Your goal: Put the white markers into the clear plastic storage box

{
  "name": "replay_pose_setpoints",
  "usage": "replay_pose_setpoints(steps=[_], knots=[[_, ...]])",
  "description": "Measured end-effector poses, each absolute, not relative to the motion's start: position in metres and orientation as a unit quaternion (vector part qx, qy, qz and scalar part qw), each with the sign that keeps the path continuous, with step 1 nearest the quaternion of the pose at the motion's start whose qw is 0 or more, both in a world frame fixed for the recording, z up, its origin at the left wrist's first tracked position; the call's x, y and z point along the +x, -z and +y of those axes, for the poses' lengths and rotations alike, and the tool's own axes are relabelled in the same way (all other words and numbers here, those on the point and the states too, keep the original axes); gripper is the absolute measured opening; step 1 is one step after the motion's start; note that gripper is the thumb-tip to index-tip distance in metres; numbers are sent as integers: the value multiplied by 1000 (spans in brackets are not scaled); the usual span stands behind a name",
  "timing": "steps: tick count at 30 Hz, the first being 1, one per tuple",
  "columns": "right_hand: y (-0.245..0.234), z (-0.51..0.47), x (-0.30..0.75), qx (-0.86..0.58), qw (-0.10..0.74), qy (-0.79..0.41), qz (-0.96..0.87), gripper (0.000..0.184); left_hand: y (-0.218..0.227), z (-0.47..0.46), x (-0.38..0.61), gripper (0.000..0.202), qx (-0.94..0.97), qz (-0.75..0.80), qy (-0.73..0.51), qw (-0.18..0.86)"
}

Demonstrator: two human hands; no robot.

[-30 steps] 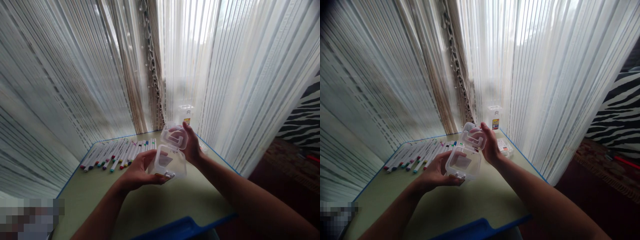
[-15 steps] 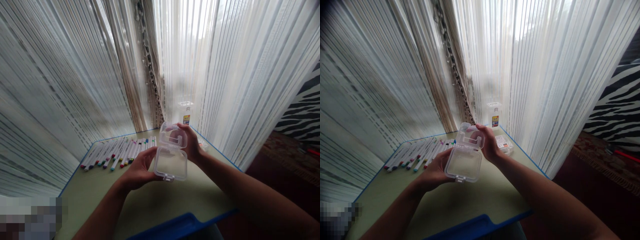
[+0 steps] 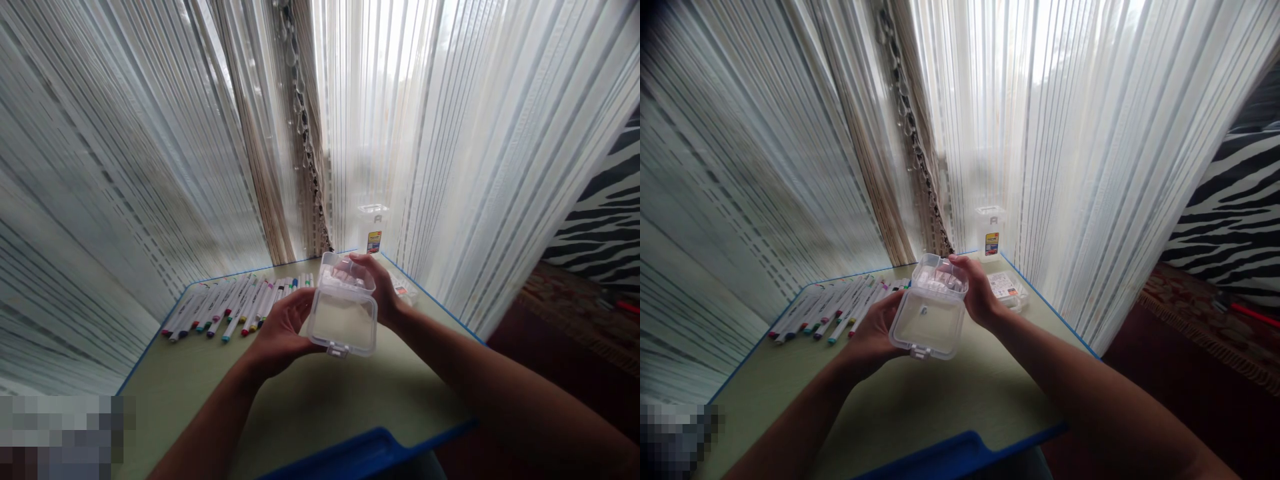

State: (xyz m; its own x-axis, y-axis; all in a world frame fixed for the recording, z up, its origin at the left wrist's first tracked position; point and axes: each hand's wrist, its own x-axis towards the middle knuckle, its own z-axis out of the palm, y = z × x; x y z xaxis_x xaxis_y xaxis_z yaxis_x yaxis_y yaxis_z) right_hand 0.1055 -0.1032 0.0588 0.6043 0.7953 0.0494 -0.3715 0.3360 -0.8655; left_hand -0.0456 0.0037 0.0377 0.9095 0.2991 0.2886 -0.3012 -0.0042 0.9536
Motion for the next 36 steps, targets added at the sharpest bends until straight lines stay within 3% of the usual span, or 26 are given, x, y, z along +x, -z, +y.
replay_pose_setpoints(steps=[12, 25, 30, 36], knots=[[-58, -100, 111, -427, 792, -371, -229, 29, -25, 9, -41, 74, 684, 25, -304, 663], [-43, -88, 121, -416, 802, -356, -239, 22, -20, 20, -42, 46, 716, 131, -451, 516], [-42, -87, 123, -432, 787, -378, -225, 24, -22, 14, -42, 40, 737, 168, -451, 475], [-42, -86, 123, -441, 776, -402, -204, 29, -22, 6, -44, 47, 739, 176, -423, 495]])
